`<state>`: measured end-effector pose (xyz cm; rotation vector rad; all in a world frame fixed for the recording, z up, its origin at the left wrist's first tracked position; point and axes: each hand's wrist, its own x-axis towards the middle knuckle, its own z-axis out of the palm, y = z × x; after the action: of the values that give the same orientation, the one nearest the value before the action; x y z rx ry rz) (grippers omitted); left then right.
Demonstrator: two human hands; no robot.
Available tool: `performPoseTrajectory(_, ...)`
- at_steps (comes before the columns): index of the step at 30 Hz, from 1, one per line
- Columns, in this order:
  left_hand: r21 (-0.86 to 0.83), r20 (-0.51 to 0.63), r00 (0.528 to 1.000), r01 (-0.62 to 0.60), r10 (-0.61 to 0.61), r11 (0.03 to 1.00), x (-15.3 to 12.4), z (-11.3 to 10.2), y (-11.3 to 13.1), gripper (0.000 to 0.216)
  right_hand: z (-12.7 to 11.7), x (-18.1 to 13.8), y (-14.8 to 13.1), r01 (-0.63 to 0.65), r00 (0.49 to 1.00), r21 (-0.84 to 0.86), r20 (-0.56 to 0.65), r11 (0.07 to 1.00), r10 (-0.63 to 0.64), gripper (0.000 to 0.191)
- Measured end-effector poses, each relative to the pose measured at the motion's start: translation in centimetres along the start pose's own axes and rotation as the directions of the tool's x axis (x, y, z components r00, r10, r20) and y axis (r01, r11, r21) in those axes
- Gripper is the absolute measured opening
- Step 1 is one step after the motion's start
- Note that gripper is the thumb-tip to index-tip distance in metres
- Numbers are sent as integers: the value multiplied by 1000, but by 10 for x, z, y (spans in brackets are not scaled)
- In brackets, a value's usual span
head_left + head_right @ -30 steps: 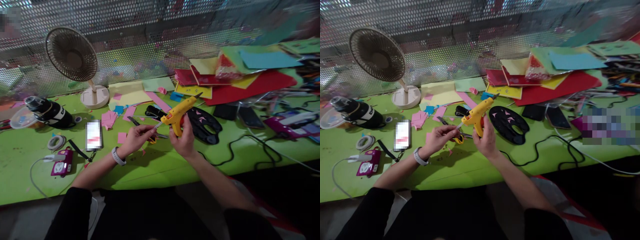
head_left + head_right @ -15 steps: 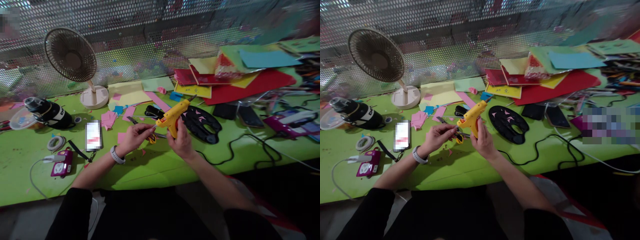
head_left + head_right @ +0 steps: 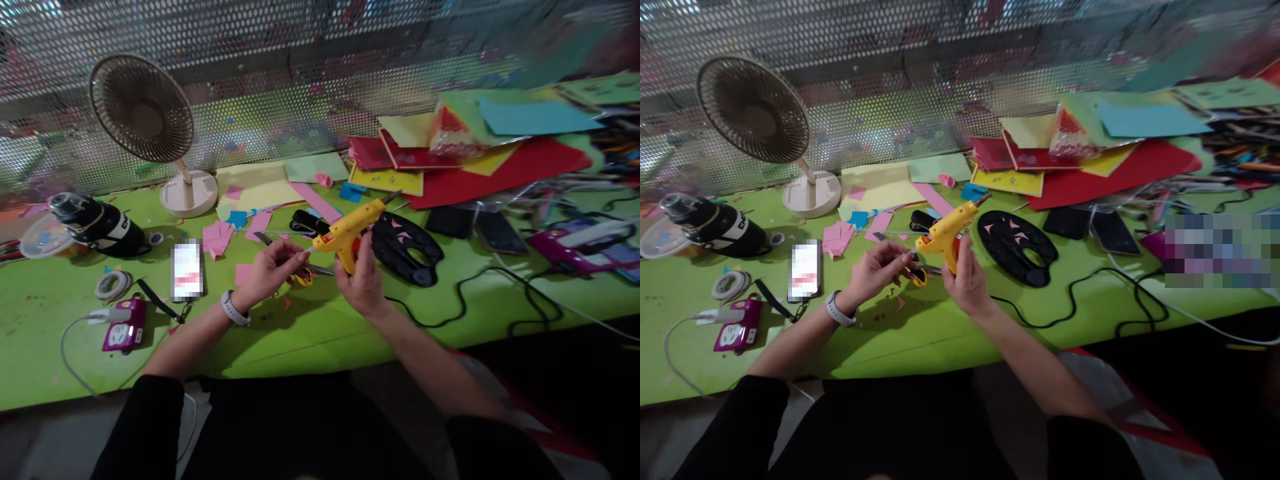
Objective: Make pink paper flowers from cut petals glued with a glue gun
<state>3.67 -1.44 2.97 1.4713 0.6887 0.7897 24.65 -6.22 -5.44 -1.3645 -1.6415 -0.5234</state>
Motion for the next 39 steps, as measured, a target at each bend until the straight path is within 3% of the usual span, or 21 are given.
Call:
performPoseTrajectory(4,-5,6,999,39,-39,999,0,0,-1,40,0,-3,-1,-16,1000,-21,20,1000,16,82)
performPoseTrajectory(9,-147,190,973,164,-135,976,5,-8,1,41,-1,-4,-2,21,1000,9,2,1000,-21,80)
performPoseTrajectory(15,-323,334,914,340,-230,883,10,-13,-3,43,0,-5,-4,40,999,5,16,999,-40,81)
performPoseTrajectory(19,-299,215,960,239,-178,924,8,-9,-5,40,-1,-4,-7,21,999,0,32,1000,-21,80)
performPoseTrajectory(25,-54,82,996,50,-46,997,2,-5,2,38,-2,-1,-9,22,993,62,115,998,-29,80)
performPoseTrajectory(33,-56,113,982,155,-148,986,3,-5,9,50,-9,7,-6,-213,956,238,249,948,152,77)
performPoseTrajectory(36,-36,98,986,136,-132,990,3,-7,9,56,-16,13,-4,-215,954,230,258,949,154,77)
performPoseTrajectory(39,6,65,993,99,-99,995,4,-10,12,49,-23,16,6,-176,959,175,252,969,129,76)
